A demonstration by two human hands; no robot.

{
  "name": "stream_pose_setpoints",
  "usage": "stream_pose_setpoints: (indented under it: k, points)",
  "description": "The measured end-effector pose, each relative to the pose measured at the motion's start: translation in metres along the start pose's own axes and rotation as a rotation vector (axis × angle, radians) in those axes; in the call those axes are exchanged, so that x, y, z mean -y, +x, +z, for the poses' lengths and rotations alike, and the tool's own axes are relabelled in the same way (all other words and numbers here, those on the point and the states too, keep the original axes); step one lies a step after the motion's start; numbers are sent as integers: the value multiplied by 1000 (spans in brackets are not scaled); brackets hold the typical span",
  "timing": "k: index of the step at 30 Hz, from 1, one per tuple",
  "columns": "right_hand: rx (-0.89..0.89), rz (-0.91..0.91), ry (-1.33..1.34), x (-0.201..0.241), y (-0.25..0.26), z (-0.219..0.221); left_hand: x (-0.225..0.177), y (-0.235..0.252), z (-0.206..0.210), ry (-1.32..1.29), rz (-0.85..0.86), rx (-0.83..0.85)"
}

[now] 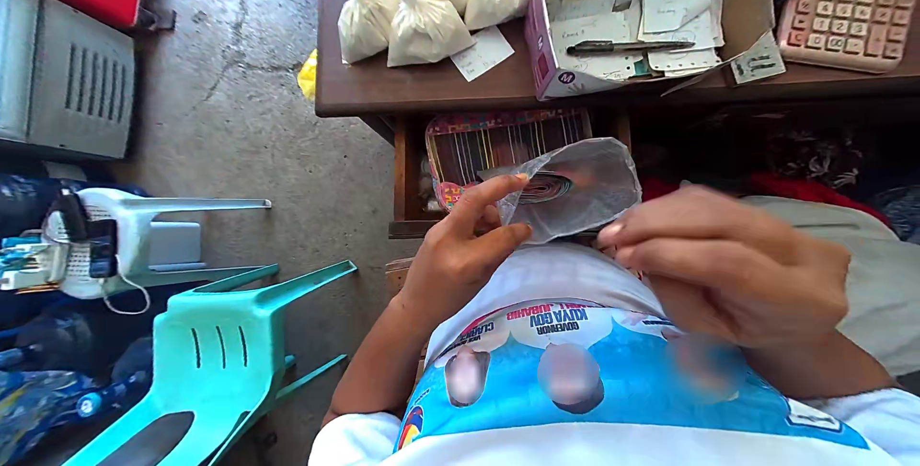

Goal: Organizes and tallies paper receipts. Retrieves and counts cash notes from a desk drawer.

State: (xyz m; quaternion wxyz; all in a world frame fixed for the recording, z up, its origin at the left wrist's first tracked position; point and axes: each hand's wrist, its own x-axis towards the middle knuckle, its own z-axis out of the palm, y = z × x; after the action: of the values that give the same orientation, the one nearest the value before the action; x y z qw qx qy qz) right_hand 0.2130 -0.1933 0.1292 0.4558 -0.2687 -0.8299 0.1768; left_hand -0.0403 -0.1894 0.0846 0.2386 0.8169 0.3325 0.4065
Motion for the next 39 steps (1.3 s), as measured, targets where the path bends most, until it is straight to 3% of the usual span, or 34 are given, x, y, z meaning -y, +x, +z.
stream_pose_setpoints:
  k: [3, 8, 11, 15, 17, 19, 22, 27, 33, 36, 39]
  points:
    - [216, 83, -125, 1, 15, 6, -2, 1, 1, 3, 3, -12]
    - [754, 428, -331, -36, 46, 33, -8, 2, 14, 14, 58, 9]
    - [949, 615, -392, -56, 43, 58, -11, 10, 26, 2, 136, 25]
    - [786, 566, -387, -74, 30, 60, 4, 14, 29, -106, 74, -57]
    - [763, 623, -366, -92, 27, 55, 22, 11, 26, -180, -79, -133]
    - [632, 567, -306, -108, 19, 51, 45, 7, 28, -225, -300, -187]
    - [556, 546, -189, -117, 13, 44, 77, 8, 36, -194, -616, -68]
    - [612, 643, -73, -122, 9, 29, 94, 20, 60, -367, -836, 89]
    - [600, 761, -143, -144, -14, 25, 104, 18, 84, -622, -834, 146]
    - [452, 812, 25, -132, -6, 34, 102, 18, 78, -795, -803, 67]
    - [266, 880, -39, -127, -13, 34, 105, 16, 76, -887, -848, -37]
